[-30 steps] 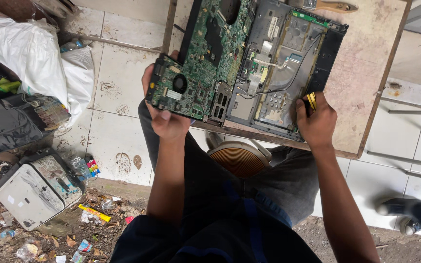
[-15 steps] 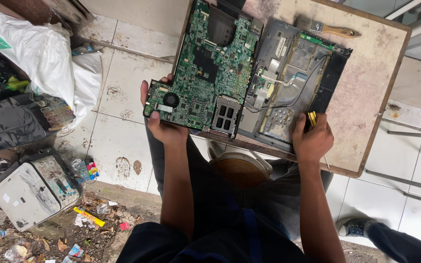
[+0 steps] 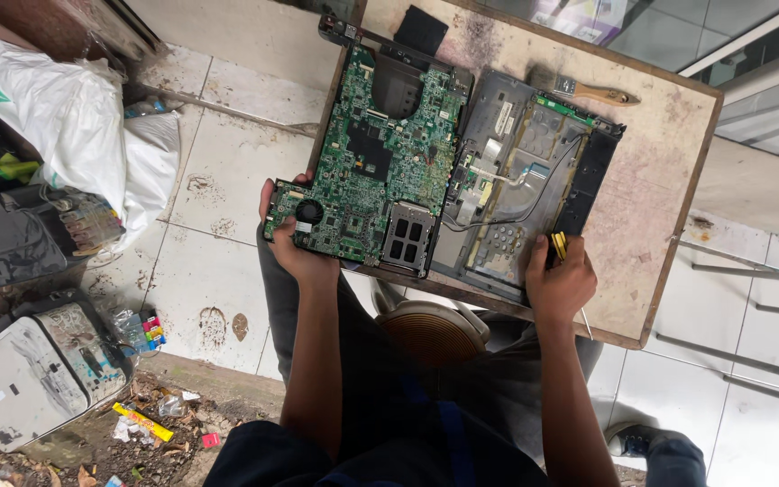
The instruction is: The person uses a screwdriver to remove screws from a circuit board and places them into a small plastic container. They then lift the circuit board off the table and set it aside, revealing the metal casing underneath.
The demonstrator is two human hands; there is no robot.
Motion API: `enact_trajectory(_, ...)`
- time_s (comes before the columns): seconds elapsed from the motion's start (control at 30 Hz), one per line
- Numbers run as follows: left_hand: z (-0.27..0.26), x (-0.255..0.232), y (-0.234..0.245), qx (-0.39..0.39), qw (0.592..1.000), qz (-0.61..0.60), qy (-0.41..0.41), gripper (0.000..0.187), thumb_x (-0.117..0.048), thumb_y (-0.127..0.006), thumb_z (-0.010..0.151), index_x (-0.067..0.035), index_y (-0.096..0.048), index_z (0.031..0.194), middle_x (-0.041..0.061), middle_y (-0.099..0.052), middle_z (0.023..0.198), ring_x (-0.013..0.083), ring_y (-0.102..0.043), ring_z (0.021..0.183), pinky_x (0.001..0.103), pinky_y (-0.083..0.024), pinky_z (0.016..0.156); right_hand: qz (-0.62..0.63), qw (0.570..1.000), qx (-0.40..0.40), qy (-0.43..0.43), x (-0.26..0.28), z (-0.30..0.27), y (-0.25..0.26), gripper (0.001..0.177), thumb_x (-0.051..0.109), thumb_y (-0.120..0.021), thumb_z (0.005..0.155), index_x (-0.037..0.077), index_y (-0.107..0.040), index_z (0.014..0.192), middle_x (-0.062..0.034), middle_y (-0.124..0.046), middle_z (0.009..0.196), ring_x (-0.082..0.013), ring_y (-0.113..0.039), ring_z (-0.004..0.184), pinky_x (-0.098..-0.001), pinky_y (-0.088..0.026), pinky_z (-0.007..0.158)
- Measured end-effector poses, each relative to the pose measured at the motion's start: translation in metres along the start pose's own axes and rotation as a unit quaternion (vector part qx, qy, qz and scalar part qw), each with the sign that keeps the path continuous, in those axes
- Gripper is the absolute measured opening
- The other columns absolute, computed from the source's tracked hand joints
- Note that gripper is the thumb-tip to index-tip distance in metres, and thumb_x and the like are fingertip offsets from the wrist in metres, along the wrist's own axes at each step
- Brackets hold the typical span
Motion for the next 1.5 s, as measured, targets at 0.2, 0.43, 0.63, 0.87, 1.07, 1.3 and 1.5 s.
enact_trajectory(0.2, 0.004, 0.010, 0.025, -0.006, 0.999, -0.016, 0.036, 0.066, -0.017, -0.054, 0.099, -0.018, -0.042, 0.164, 0.030, -0.050, 0.151, 0.0495, -0.050, 0.145, 0.077, -0.048, 0.119, 0.035, 0.999, -0.005, -0.022, 0.005, 0.003, 0.008, 0.041, 0.041, -0.081, 0.100, 0.010, -0.057, 0.088, -0.0090, -0.053, 0.093, -0.0419, -0.067, 0.091, -0.0534, -0.058, 0.071)
enact_trajectory(0.43, 0.012, 0.022, 0.038, 0.007, 0.997, -0.030, 0.076, 0.071, -0.024, -0.059, 0.098, -0.020, -0.038, 0.166, 0.028, -0.047, 0.156, 0.0487, -0.050, 0.145, 0.079, -0.048, 0.118, 0.025, 0.997, -0.010, -0.073, 0.006, 0.005, 0.007, 0.050, 0.051, -0.083, 0.092, 0.011, -0.054, 0.098, -0.0118, -0.050, 0.123, -0.0437, -0.063, 0.114, -0.0592, -0.061, 0.080)
enact_trajectory(0.63, 0.016, 0.021, 0.038, -0.009, 0.993, -0.044, 0.110, 0.069, -0.028, -0.053, 0.101, -0.019, -0.035, 0.167, 0.026, -0.051, 0.155, 0.0429, -0.056, 0.141, 0.074, -0.053, 0.115, 0.017, 0.997, -0.010, -0.069, 0.010, 0.009, 0.009, 0.052, 0.054, -0.082, 0.089, 0.010, -0.054, 0.097, -0.0157, -0.058, 0.119, -0.0428, -0.065, 0.104, -0.0571, -0.061, 0.073)
enact_trajectory(0.87, 0.020, 0.023, 0.042, -0.020, 0.987, -0.015, 0.159, 0.068, -0.038, -0.052, 0.105, -0.023, -0.034, 0.168, 0.023, -0.046, 0.160, 0.0420, -0.055, 0.140, 0.073, -0.054, 0.112, 0.013, 0.998, -0.018, -0.062, 0.010, 0.008, 0.005, 0.052, 0.054, -0.081, 0.089, 0.010, -0.054, 0.097, -0.0150, -0.057, 0.115, -0.0429, -0.066, 0.104, -0.0549, -0.061, 0.071)
enact_trajectory(1.07, 0.013, -0.001, 0.007, -0.091, 0.980, 0.027, 0.176, 0.052, -0.038, -0.051, 0.107, -0.034, -0.053, 0.159, 0.024, -0.021, 0.173, 0.0507, -0.043, 0.149, 0.074, -0.050, 0.117, 0.003, 0.999, -0.020, -0.043, 0.009, 0.009, 0.005, 0.055, 0.061, -0.076, 0.092, 0.010, -0.055, 0.099, -0.0140, -0.055, 0.111, -0.0411, -0.065, 0.100, -0.0523, -0.061, 0.068)
enact_trajectory(1.3, 0.015, -0.005, 0.000, -0.075, 0.979, 0.044, 0.184, 0.055, -0.043, -0.054, 0.104, -0.037, -0.052, 0.159, 0.028, -0.012, 0.173, 0.0572, -0.037, 0.151, 0.078, -0.044, 0.118, 0.012, 0.998, -0.006, -0.056, 0.012, 0.010, 0.008, 0.051, 0.055, -0.077, 0.093, 0.009, -0.055, 0.096, -0.0148, -0.054, 0.113, -0.0415, -0.064, 0.100, -0.0550, -0.060, 0.063)
enact_trajectory(1.5, 0.016, 0.002, 0.014, -0.060, 0.977, 0.037, 0.200, 0.058, -0.043, -0.057, 0.103, -0.040, -0.049, 0.160, 0.028, -0.020, 0.171, 0.0547, -0.041, 0.149, 0.077, -0.048, 0.115, -0.014, 0.998, -0.008, -0.054, 0.006, 0.005, -0.001, 0.052, 0.057, -0.079, 0.091, 0.011, -0.055, 0.098, -0.0128, -0.055, 0.116, -0.0405, -0.065, 0.107, -0.0550, -0.061, 0.067)
Point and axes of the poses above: each hand's wrist, its own z-axis towards the middle knuckle, its own y-axis out of the back of the hand, x = y × z, the point moved 3 cm from there along z, towards the middle knuckle
